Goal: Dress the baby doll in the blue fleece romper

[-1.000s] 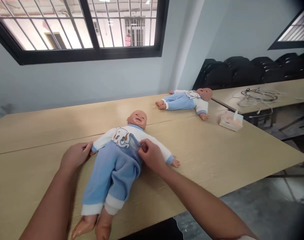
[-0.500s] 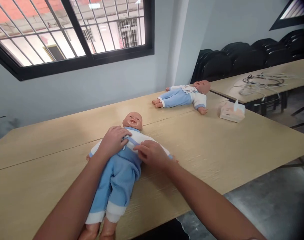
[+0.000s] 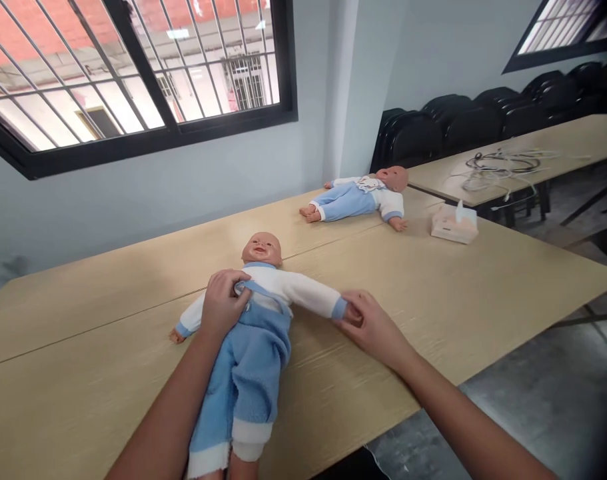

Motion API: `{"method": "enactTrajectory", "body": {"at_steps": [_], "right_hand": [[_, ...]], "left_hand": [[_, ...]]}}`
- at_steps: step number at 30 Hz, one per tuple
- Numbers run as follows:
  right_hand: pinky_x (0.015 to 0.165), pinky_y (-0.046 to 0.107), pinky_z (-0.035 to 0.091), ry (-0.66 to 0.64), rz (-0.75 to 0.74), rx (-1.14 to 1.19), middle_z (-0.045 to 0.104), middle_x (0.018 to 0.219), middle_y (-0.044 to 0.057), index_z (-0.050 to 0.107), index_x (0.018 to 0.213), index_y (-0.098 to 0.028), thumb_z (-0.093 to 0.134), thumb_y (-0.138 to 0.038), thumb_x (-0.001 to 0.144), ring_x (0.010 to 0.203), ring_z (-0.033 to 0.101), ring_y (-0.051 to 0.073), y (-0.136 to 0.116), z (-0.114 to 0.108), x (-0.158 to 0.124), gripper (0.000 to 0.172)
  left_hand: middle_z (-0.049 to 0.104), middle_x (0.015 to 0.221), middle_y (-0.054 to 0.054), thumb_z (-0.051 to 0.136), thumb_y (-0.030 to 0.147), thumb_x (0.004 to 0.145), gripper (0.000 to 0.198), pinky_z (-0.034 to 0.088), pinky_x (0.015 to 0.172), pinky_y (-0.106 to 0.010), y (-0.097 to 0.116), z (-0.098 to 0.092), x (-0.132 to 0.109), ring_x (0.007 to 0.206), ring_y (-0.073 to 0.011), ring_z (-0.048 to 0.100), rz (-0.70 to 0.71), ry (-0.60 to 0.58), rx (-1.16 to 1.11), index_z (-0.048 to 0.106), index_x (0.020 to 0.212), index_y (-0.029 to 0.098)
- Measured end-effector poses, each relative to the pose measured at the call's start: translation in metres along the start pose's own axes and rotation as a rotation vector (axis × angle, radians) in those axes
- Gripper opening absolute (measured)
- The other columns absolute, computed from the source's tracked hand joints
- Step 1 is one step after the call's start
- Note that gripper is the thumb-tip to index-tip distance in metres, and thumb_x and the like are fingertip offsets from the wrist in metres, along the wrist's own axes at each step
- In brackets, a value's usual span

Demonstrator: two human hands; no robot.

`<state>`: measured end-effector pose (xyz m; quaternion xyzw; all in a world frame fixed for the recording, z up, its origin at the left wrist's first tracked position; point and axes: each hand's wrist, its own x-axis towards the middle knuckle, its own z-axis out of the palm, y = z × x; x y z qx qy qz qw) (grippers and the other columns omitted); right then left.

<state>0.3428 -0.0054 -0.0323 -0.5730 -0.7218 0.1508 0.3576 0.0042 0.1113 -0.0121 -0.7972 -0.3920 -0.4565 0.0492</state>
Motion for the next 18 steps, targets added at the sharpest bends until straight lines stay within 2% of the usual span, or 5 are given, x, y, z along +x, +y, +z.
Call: {"method": "enactTrajectory", "body": {"at_steps": [5,7,9,14,18], "right_hand": [[0.102,0.044,0.054,0.281,0.004,0.422,0.065,0.125,0.01,0.053,0.143,-0.027,0.078,-0.038,0.085,0.114,0.065,0.026,-0.032,0.005,0.054,0.064],[0.101,0.043,0.055,0.333,0.005,0.606,0.064,0.131,0.012,0.033,0.158,-0.027,0.081,-0.039,0.082,0.111,0.069,0.024,-0.052,0.021,0.083,0.09],[0.104,0.043,0.055,0.304,-0.039,0.675,0.059,0.144,0.015,0.022,0.163,-0.027,0.08,-0.036,0.083,0.115,0.069,0.025,-0.072,0.04,0.111,0.1],[0.111,0.044,0.048,0.006,-0.307,0.419,0.067,0.139,0.01,0.063,0.138,-0.024,0.064,-0.018,0.085,0.128,0.063,0.028,-0.091,0.077,0.14,0.053],[0.103,0.041,0.051,-0.25,-0.563,0.398,0.074,0.123,0.007,0.07,0.123,-0.023,0.06,-0.007,0.076,0.113,0.068,0.025,-0.082,0.077,0.126,0.051]], "left_hand": [[0.072,0.094,-0.003,0.065,0.012,0.084,0.013,0.051,0.091,-0.04,-0.004,0.004,-0.001,0.095,-0.023,0.068,-0.035,0.065,-0.065,0.064,0.091,0.023],[0.071,0.093,-0.002,0.065,0.012,0.085,0.012,0.051,0.088,-0.039,-0.006,0.005,0.0,0.092,-0.0212,0.068,-0.012,0.11,-0.119,0.063,0.088,0.023],[0.07,0.093,-0.002,0.067,0.013,0.085,0.011,0.052,0.087,-0.038,-0.005,0.005,0.001,0.091,-0.0203,0.067,0.012,0.157,-0.155,0.063,0.086,0.023],[0.066,0.09,-0.002,0.07,0.015,0.085,0.009,0.051,0.086,-0.037,0.012,-0.009,0.011,0.09,-0.0198,0.063,-0.055,0.193,-0.17,0.067,0.086,0.024],[0.063,0.085,0.0,0.07,0.017,0.08,0.009,0.048,0.077,-0.032,0.028,-0.02,0.022,0.084,-0.0183,0.059,-0.26,0.056,-0.199,0.064,0.08,0.023]]}}
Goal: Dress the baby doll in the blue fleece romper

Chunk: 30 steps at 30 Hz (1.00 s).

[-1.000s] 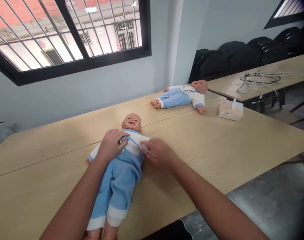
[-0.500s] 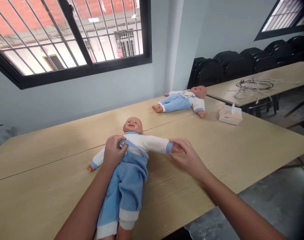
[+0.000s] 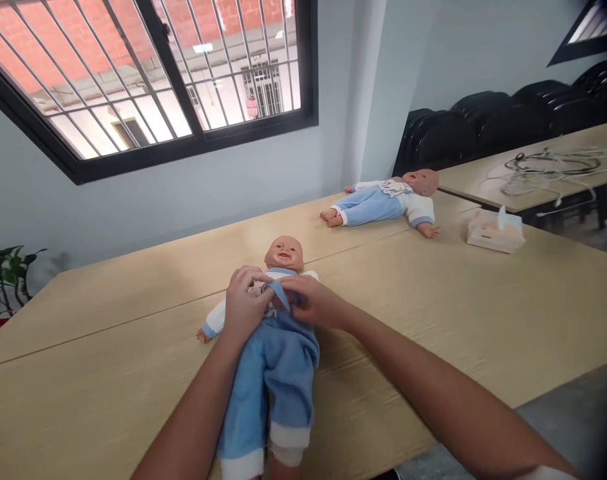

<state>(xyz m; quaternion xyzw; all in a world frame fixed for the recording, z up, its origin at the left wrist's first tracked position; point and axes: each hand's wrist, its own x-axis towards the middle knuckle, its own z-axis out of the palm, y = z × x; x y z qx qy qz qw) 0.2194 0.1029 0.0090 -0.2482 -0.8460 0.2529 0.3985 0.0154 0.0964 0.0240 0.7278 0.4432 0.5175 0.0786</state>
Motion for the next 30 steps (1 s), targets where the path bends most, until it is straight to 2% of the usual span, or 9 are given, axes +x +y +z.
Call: {"method": "enactTrajectory", "body": {"at_steps": [3,6,9,12,16,18,20,24,30], "right_hand": [[0.106,0.043,0.048,0.001,-0.009,0.19,0.071,0.126,0.009,0.07,0.118,-0.022,0.059,-0.013,0.084,0.118,0.065,0.024,-0.006,-0.006,-0.01,0.036],[0.101,0.04,0.049,-0.003,0.141,0.441,0.072,0.116,0.008,0.071,0.108,-0.02,0.062,-0.034,0.095,0.11,0.065,0.023,-0.007,-0.006,-0.011,0.022],[0.092,0.034,0.05,0.112,0.344,0.609,0.07,0.098,0.004,0.071,0.098,-0.019,0.066,-0.051,0.094,0.096,0.064,0.02,-0.003,-0.001,-0.011,0.033],[0.088,0.03,0.048,0.213,0.449,0.764,0.067,0.093,0.001,0.07,0.089,-0.019,0.07,-0.055,0.091,0.09,0.061,0.018,-0.001,0.006,-0.012,0.035],[0.09,0.03,0.048,0.316,0.48,0.925,0.068,0.099,0.001,0.07,0.087,-0.02,0.077,-0.051,0.084,0.094,0.062,0.018,0.001,0.013,-0.011,0.032],[0.094,0.03,0.048,0.405,0.483,0.945,0.068,0.106,0.002,0.072,0.088,-0.021,0.08,-0.048,0.08,0.099,0.062,0.019,0.004,0.014,-0.011,0.029],[0.094,0.03,0.048,0.472,0.479,0.946,0.068,0.108,0.002,0.072,0.086,-0.021,0.081,-0.046,0.078,0.1,0.062,0.019,0.007,0.012,-0.01,0.027],[0.086,0.03,0.048,0.451,0.521,0.945,0.069,0.092,0.002,0.07,0.084,-0.019,0.077,-0.046,0.08,0.088,0.061,0.018,0.012,0.0,-0.01,0.028],[0.084,0.031,0.046,0.419,0.579,0.906,0.07,0.082,0.001,0.07,0.077,-0.018,0.076,-0.041,0.077,0.083,0.06,0.017,0.026,-0.012,-0.012,0.024]], "left_hand": [[0.051,0.069,0.005,0.069,0.019,0.078,0.017,0.041,0.061,-0.026,0.004,0.0,0.003,0.065,-0.0138,0.05,-0.207,-0.069,-0.068,0.054,0.071,0.022],[0.051,0.064,0.006,0.068,0.023,0.08,0.011,0.039,0.056,-0.024,0.004,-0.003,0.005,0.059,-0.0125,0.049,-0.287,-0.176,-0.135,0.06,0.073,0.021],[0.07,0.086,-0.001,0.067,0.033,0.09,0.012,0.051,0.071,-0.028,0.006,-0.011,0.008,0.076,-0.0165,0.064,-0.154,-0.281,-0.121,0.072,0.091,0.022],[0.073,0.098,-0.006,0.063,0.042,0.096,0.022,0.052,0.086,-0.035,0.013,-0.017,0.007,0.094,-0.0222,0.068,0.05,-0.357,0.033,0.073,0.094,0.023],[0.075,0.102,-0.006,0.074,0.05,0.088,0.037,0.051,0.081,-0.04,0.023,-0.007,-0.003,0.093,-0.0276,0.069,0.145,-0.442,0.261,0.066,0.114,0.024],[0.076,0.1,-0.007,0.071,0.048,0.09,0.037,0.05,0.079,-0.04,0.025,-0.001,-0.009,0.09,-0.0285,0.07,0.142,-0.447,0.332,0.063,0.118,0.024],[0.074,0.09,-0.006,0.067,0.043,0.092,0.024,0.049,0.075,-0.039,0.026,0.003,-0.011,0.083,-0.0277,0.069,0.133,-0.425,0.371,0.062,0.105,0.023],[0.067,0.075,-0.002,0.065,0.035,0.091,0.019,0.045,0.064,-0.034,0.027,-0.001,-0.01,0.067,-0.021,0.063,0.048,-0.346,0.269,0.054,0.079,0.024],[0.076,0.099,-0.007,0.063,0.03,0.092,0.008,0.053,0.085,-0.04,0.033,-0.004,-0.008,0.095,-0.0242,0.071,0.061,-0.333,0.054,0.059,0.091,0.023]]}}
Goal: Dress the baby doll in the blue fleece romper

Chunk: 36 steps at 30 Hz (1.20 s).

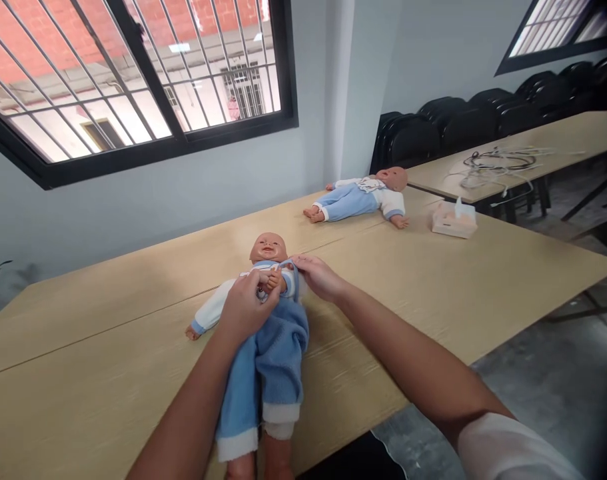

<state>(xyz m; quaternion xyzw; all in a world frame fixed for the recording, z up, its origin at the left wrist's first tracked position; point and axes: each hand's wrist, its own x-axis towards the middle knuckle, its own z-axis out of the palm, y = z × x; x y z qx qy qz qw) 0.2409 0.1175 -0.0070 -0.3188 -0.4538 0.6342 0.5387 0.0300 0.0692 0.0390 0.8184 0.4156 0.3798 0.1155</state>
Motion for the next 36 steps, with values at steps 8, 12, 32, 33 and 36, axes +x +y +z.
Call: {"method": "enactTrajectory", "body": {"at_steps": [8,12,32,33,36], "right_hand": [[0.096,0.035,0.049,-0.011,0.081,0.006,0.079,0.098,0.007,0.079,0.086,-0.017,0.074,-0.036,0.079,0.099,0.067,0.023,0.004,-0.026,0.006,0.022],[0.105,0.039,0.05,-0.092,0.148,0.08,0.076,0.125,0.01,0.078,0.112,-0.017,0.069,-0.039,0.088,0.119,0.067,0.026,0.006,-0.032,0.003,0.033],[0.056,0.026,0.035,0.171,-0.006,-0.434,0.054,0.061,-0.005,0.06,0.078,-0.021,0.073,-0.053,0.088,0.058,0.046,0.013,-0.013,-0.047,0.005,0.036],[0.058,0.026,0.036,0.168,-0.035,-0.462,0.054,0.062,-0.004,0.06,0.075,-0.02,0.071,-0.052,0.089,0.06,0.046,0.013,-0.017,-0.046,0.002,0.036],[0.063,0.026,0.038,-0.147,0.05,-0.591,0.063,0.071,-0.002,0.071,0.079,-0.018,0.071,-0.049,0.088,0.066,0.051,0.014,-0.025,-0.044,-0.015,0.032]], "left_hand": [[0.075,0.121,-0.01,0.065,0.029,0.094,0.013,0.057,0.097,-0.044,0.013,-0.024,-0.005,0.118,-0.0251,0.071,0.088,-0.019,-0.289,0.052,0.092,0.025],[0.075,0.117,-0.011,0.068,0.026,0.093,0.017,0.06,0.097,-0.047,0.012,-0.039,-0.005,0.116,-0.0268,0.073,0.151,0.014,-0.449,0.052,0.091,0.024],[0.072,0.109,-0.008,0.073,0.05,0.09,0.036,0.06,0.097,-0.041,-0.011,-0.029,0.008,0.109,-0.0221,0.073,-0.144,0.538,-0.508,0.052,0.095,0.021],[0.072,0.108,-0.008,0.073,0.05,0.091,0.036,0.06,0.096,-0.041,-0.012,-0.029,0.009,0.108,-0.0217,0.073,-0.15,0.551,-0.495,0.052,0.095,0.02],[0.071,0.102,-0.006,0.072,0.05,0.091,0.036,0.06,0.093,-0.038,-0.014,-0.029,0.009,0.103,-0.0201,0.073,-0.172,0.569,-0.466,0.054,0.096,0.02]]}}
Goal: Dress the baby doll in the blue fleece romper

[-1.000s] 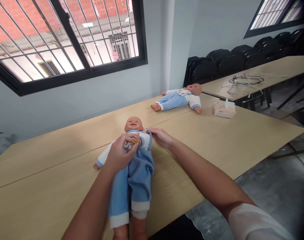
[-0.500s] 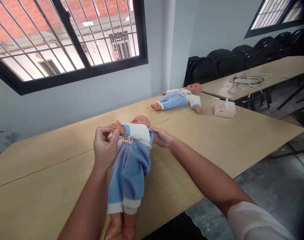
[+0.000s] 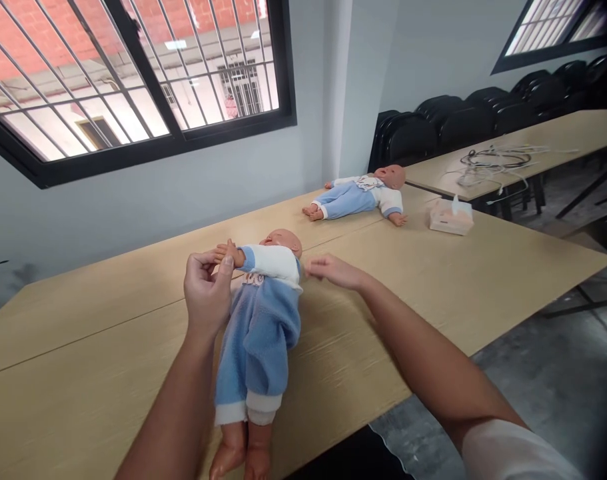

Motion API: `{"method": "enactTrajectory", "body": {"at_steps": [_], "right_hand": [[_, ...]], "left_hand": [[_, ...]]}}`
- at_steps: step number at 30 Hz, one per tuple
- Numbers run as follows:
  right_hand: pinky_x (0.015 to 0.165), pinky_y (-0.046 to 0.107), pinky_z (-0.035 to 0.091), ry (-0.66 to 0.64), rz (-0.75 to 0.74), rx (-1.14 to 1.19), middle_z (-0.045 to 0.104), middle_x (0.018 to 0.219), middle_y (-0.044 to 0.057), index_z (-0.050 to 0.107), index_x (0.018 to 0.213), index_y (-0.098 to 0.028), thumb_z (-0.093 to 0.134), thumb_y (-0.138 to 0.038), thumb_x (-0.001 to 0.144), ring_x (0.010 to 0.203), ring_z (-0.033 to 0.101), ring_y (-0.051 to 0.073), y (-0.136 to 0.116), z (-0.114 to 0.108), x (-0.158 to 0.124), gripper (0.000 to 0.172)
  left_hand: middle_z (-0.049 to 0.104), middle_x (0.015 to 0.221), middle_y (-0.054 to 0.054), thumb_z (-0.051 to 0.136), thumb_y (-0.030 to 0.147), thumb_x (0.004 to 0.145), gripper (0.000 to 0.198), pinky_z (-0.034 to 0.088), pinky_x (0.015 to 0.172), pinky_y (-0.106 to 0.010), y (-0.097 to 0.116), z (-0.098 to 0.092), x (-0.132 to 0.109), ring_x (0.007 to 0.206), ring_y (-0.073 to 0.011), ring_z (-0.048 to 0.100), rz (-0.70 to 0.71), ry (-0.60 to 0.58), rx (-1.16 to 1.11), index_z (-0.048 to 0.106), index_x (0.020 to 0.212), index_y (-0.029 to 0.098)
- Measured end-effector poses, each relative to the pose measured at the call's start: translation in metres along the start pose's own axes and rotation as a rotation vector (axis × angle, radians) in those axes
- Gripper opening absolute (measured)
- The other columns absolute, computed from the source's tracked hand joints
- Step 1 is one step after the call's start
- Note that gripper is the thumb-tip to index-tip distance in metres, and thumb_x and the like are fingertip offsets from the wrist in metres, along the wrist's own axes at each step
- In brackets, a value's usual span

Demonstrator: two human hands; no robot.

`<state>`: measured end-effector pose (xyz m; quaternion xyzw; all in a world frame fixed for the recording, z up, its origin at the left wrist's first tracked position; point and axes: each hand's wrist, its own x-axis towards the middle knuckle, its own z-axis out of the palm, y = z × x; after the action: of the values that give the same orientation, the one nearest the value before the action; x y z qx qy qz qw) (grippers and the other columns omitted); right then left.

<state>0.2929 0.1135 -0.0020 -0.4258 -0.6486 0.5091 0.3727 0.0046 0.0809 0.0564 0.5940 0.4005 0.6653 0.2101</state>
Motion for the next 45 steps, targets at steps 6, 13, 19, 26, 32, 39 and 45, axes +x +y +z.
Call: {"method": "enactTrajectory", "body": {"at_steps": [6,13,19,26,32,39,45], "right_hand": [[0.076,0.029,0.045,-0.549,0.004,-0.182,0.069,0.085,-0.001,0.078,0.099,-0.018,0.075,-0.046,0.087,0.078,0.058,0.015,0.002,0.02,-0.017,0.031],[0.091,0.033,0.044,-0.431,-0.187,-0.056,0.062,0.1,0.003,0.069,0.073,-0.016,0.078,-0.046,0.085,0.096,0.057,0.018,-0.015,0.001,-0.021,0.033],[0.09,0.035,0.041,-0.253,-0.256,0.162,0.061,0.094,0.003,0.059,0.07,-0.016,0.074,-0.05,0.088,0.092,0.055,0.018,-0.005,0.01,-0.017,0.041],[0.074,0.03,0.042,-0.416,-0.17,0.034,0.06,0.078,0.0,0.065,0.075,-0.016,0.071,-0.047,0.091,0.077,0.054,0.015,-0.003,0.016,-0.018,0.036],[0.083,0.033,0.047,-0.145,-0.281,0.152,0.067,0.091,0.005,0.067,0.08,-0.017,0.071,-0.052,0.092,0.087,0.061,0.018,-0.011,0.014,-0.018,0.037],[0.076,0.029,0.045,-0.41,-0.086,-0.078,0.067,0.084,0.001,0.069,0.087,-0.017,0.076,-0.051,0.085,0.08,0.058,0.016,-0.005,0.01,-0.018,0.035],[0.069,0.028,0.043,-0.269,-0.031,-0.371,0.068,0.082,0.002,0.069,0.089,-0.015,0.067,-0.044,0.089,0.074,0.055,0.016,0.008,0.01,-0.01,0.029]], "left_hand": [[0.069,0.094,-0.003,0.075,0.052,0.088,0.039,0.061,0.087,-0.034,0.001,-0.001,0.002,0.096,-0.0183,0.072,-0.006,0.021,-0.008,0.054,0.094,0.019],[0.067,0.091,-0.002,0.075,0.053,0.087,0.04,0.061,0.084,-0.033,0.001,-0.003,0.004,0.09,-0.0164,0.071,-0.029,0.05,0.005,0.055,0.092,0.019],[0.066,0.094,-0.002,0.075,0.056,0.085,0.043,0.062,0.086,-0.035,0.002,-0.003,0.005,0.095,-0.0174,0.07,-0.025,0.055,0.001,0.053,0.093,0.02],[0.067,0.092,-0.002,0.074,0.057,0.086,0.044,0.062,0.084,-0.035,0.002,-0.002,0.004,0.093,-0.0183,0.071,-0.076,0.022,-0.019,0.053,0.093,0.019],[0.069,0.093,-0.003,0.074,0.056,0.087,0.042,0.061,0.084,-0.036,0.002,-0.001,0.002,0.095,-0.0196,0.072,-0.083,0.0,-0.034,0.052,0.093,0.02],[0.071,0.104,-0.007,0.076,0.049,0.088,0.037,0.061,0.092,-0.039,-0.003,0.005,-0.004,0.105,-0.0217,0.073,-0.017,-0.107,-0.106,0.053,0.095,0.02],[0.071,0.108,-0.008,0.072,0.036,0.093,0.023,0.062,0.082,-0.033,0.01,0.012,-0.018,0.108,-0.0208,0.072,0.078,-0.218,-0.045,0.055,0.095,0.021]]}}
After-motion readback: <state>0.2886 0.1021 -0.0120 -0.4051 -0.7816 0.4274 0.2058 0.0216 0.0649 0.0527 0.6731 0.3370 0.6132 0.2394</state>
